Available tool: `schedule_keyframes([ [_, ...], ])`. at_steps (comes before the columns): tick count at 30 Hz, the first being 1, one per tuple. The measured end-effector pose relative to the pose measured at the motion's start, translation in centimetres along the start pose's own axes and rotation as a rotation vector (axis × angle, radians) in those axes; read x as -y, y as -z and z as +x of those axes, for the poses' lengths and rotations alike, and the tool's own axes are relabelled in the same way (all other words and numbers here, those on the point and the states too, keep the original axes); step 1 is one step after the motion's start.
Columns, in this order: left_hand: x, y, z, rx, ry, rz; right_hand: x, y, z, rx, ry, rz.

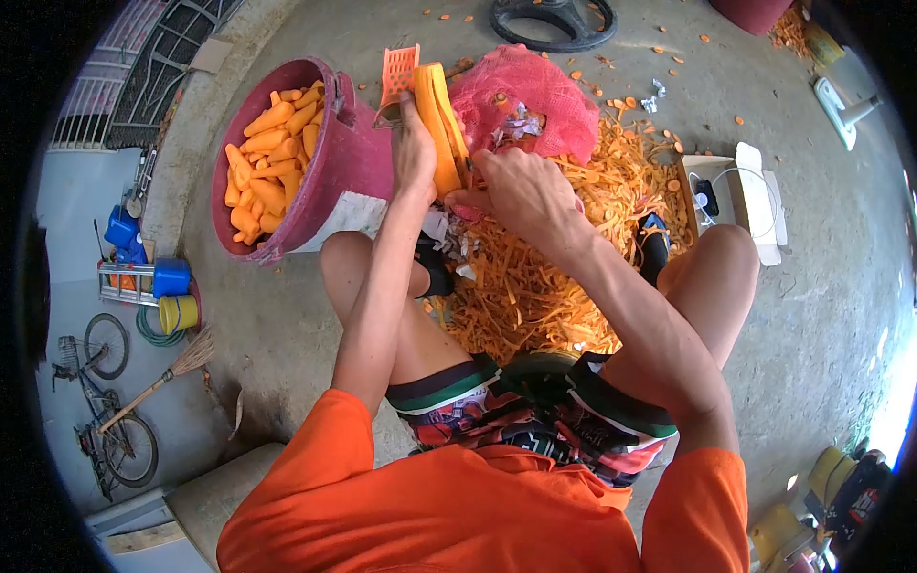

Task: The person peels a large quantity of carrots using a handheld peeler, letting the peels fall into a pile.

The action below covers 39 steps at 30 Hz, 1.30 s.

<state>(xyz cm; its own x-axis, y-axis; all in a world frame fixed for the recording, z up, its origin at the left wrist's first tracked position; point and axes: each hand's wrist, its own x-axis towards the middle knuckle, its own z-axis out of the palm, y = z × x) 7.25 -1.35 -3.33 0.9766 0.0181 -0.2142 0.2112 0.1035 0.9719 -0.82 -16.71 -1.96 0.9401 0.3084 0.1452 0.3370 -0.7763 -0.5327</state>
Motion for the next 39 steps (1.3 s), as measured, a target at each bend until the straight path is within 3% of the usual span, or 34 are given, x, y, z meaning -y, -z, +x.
schedule_keyframes([
  [3,0.3,0.4,-0.1,0.053,0.164,-0.195,0.0,0.6,-0.6,0.071,-0.008,0.038],
  [7,1.2,0.5,0.2,0.019,0.110,-0.157,-0.1,-0.2,-1.1,0.056,0.007,0.069],
  [10,1.5,0.4,0.7,-0.055,0.231,-0.418,-0.3,-0.9,-1.2,0.012,0.020,0.056],
  [13,2.5,0.0,1.0,-0.159,0.188,-0.499,-0.2,-1.2,-1.3,0.031,-0.033,0.024],
  [17,3.6,1.7,2.5,0.016,0.279,-0.545,-0.4,-2.0,-1.6,0.031,-0.059,0.057],
  [20,5.5,2.3,4.3,-0.151,0.215,-0.757,0.0,-2.2,-1.4,0.006,-0.058,0.123],
  [25,2.4,0.7,2.4,-0.075,0.281,-0.672,-0.6,-2.0,-1.3,0.040,-0.044,0.205],
  [27,0.7,-1.4,1.1,-0.240,-0.068,-0.253,-1.5,-1.5,-0.7,0.131,-0.062,0.132],
  [28,0.2,-1.7,0.5,-0.189,-0.145,-0.022,-1.9,-0.6,-0.1,0.199,-0.120,0.165],
  [29,0.2,-1.7,0.8,-0.186,-0.142,-0.024,-2.5,0.7,0.2,0.199,-0.124,0.163],
  [31,-0.1,-1.4,1.2,-0.304,-0.819,0.586,-3.9,2.7,0.1,0.297,-0.055,0.249],
  [32,-0.9,-0.9,0.4,-0.203,-0.442,0.537,-5.0,2.7,-0.2,0.225,-0.012,0.284],
  [33,-0.5,-0.6,0.9,-0.208,-0.443,0.536,-5.3,3.3,-0.3,0.227,-0.007,0.282],
  [35,0.2,-0.3,2.1,-0.170,-0.704,0.338,-6.2,4.6,-0.2,0.087,-0.004,0.202],
  [37,0.0,-0.3,1.5,-0.168,-0.725,0.413,-5.9,5.0,-0.2,0.054,-0.037,0.253],
  [39,-0.1,-0.7,0.7,-0.122,-0.400,0.117,-5.2,4.6,0.1,-0.117,0.115,0.437],
])
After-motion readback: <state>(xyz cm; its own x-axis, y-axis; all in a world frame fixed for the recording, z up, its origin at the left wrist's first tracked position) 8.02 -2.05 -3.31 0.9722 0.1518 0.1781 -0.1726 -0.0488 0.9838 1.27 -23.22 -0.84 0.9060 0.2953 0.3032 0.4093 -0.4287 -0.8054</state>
